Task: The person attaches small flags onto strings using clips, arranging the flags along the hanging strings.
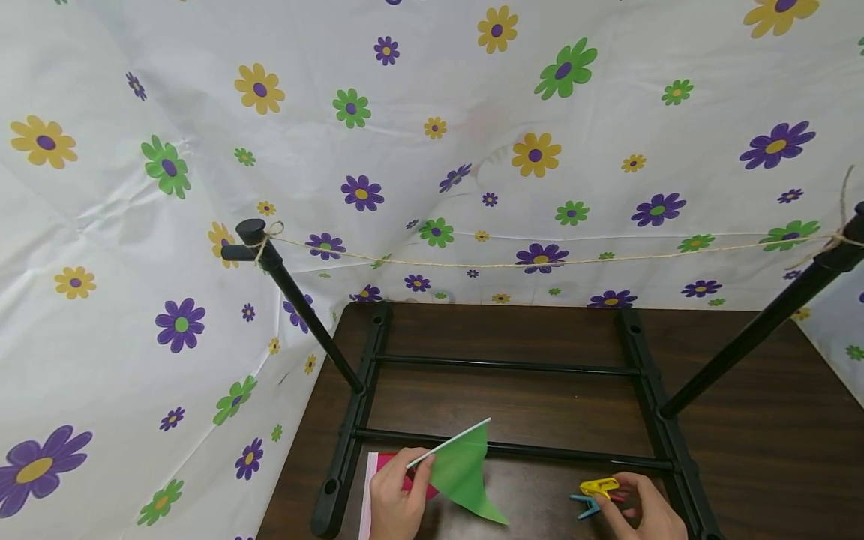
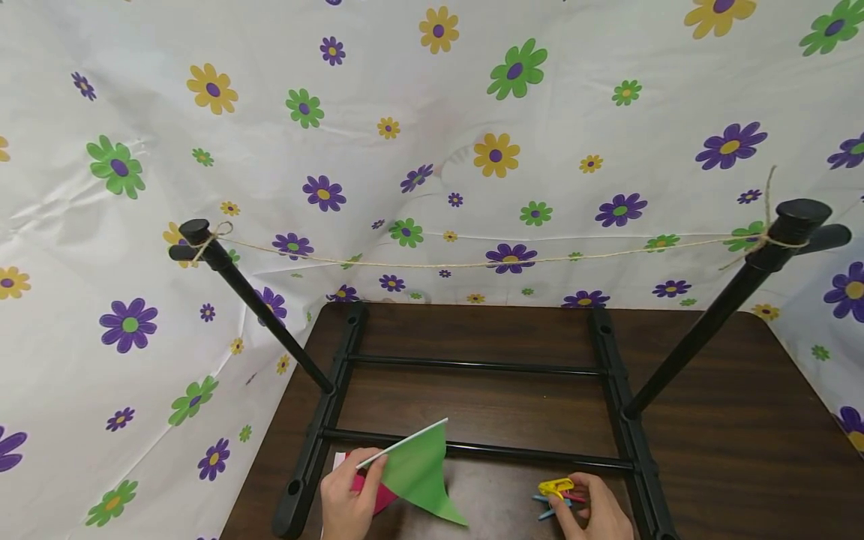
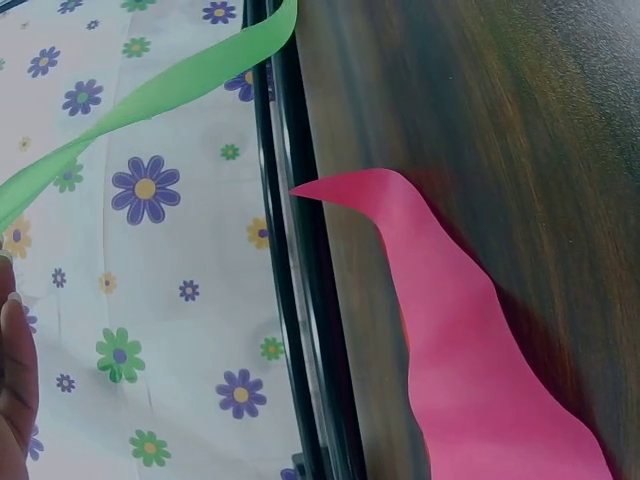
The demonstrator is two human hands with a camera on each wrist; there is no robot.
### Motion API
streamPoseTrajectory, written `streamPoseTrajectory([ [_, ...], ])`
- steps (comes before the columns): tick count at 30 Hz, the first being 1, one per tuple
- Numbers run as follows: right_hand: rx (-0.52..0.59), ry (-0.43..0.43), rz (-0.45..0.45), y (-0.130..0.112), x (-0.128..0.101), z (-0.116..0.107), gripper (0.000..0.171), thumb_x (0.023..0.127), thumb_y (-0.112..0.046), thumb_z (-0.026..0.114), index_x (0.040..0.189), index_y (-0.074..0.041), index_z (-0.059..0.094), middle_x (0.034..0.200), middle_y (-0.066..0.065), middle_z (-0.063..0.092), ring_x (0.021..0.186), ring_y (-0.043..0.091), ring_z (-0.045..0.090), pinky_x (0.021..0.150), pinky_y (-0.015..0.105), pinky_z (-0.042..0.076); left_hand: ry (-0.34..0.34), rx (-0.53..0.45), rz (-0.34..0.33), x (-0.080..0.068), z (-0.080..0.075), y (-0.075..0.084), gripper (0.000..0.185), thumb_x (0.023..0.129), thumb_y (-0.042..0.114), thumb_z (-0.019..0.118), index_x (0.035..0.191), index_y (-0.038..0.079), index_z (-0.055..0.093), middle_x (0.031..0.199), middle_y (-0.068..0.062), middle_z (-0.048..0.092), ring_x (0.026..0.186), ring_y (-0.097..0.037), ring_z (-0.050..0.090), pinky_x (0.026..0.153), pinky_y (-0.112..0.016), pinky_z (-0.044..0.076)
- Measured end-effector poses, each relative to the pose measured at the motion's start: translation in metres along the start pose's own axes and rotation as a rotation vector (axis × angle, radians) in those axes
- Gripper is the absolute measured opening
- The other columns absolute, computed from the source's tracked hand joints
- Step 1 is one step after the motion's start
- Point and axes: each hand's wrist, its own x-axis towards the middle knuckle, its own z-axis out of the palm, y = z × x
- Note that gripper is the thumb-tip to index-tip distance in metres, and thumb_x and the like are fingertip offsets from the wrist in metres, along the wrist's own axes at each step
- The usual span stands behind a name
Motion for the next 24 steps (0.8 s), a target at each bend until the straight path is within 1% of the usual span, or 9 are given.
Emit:
streamPoseTrajectory([
  [5,0.004,0.039,-0.024,0.000,-0.001,0.002,0.041,0.086,-0.015,0.082,0.111,0.009,0.061,0.093,0.019,0.068,0.077,0.027,0.066,0.057,0.022,0.049,-0.001,-0.007,-0.027,0.002,-0.001,0.005,0.020,0.102,0.016,0.068,0.088,0.002,0.066,0.071,-0.006,0.065,0.055,-0.008,0.055,0.051,-0.014,0.045],
  [10,0.017,0.089,-0.054,0.000,-0.004,0.003,0.040,0.085,-0.013,0.083,0.112,0.008,0.063,0.093,0.018,0.070,0.075,0.025,0.067,0.057,0.022,0.050,0.000,-0.009,-0.032,0.003,-0.001,0.006,0.014,0.099,0.010,0.071,0.089,0.002,0.067,0.071,-0.006,0.066,0.056,-0.009,0.056,0.051,-0.014,0.045],
  [14,0.018,0.139,-0.099,-0.003,-0.006,0.003,0.041,0.084,-0.010,0.083,0.114,0.009,0.065,0.093,0.018,0.070,0.074,0.025,0.068,0.056,0.021,0.050,0.002,-0.014,-0.027,0.003,0.000,0.006,0.018,0.102,0.014,0.068,0.089,0.002,0.066,0.072,-0.006,0.066,0.056,-0.009,0.056,0.052,-0.014,0.045],
  [19,-0.003,0.251,-0.222,-0.005,-0.009,0.002,0.040,0.076,-0.004,0.088,0.109,0.007,0.069,0.090,0.014,0.070,0.068,0.020,0.065,0.053,0.022,0.050,0.006,-0.030,-0.022,0.004,0.000,0.005,0.023,0.104,0.019,0.065,0.089,0.001,0.066,0.073,-0.006,0.065,0.056,-0.009,0.056,0.051,-0.014,0.044],
  [21,-0.010,0.283,-0.255,-0.007,-0.010,0.002,0.040,0.073,-0.003,0.090,0.107,0.006,0.070,0.089,0.014,0.069,0.066,0.021,0.065,0.052,0.021,0.050,0.008,-0.033,-0.020,0.003,0.001,0.005,0.024,0.104,0.020,0.064,0.089,0.002,0.066,0.073,-0.006,0.066,0.056,-0.009,0.055,0.051,-0.013,0.044],
  [24,-0.009,0.298,-0.268,-0.009,-0.011,0.002,0.042,0.070,0.000,0.091,0.105,0.006,0.069,0.088,0.015,0.069,0.068,0.028,0.066,0.052,0.021,0.050,0.009,-0.043,-0.016,0.002,0.001,0.004,0.023,0.104,0.020,0.065,0.090,0.002,0.067,0.074,-0.006,0.066,0.057,-0.009,0.056,0.051,-0.013,0.044],
])
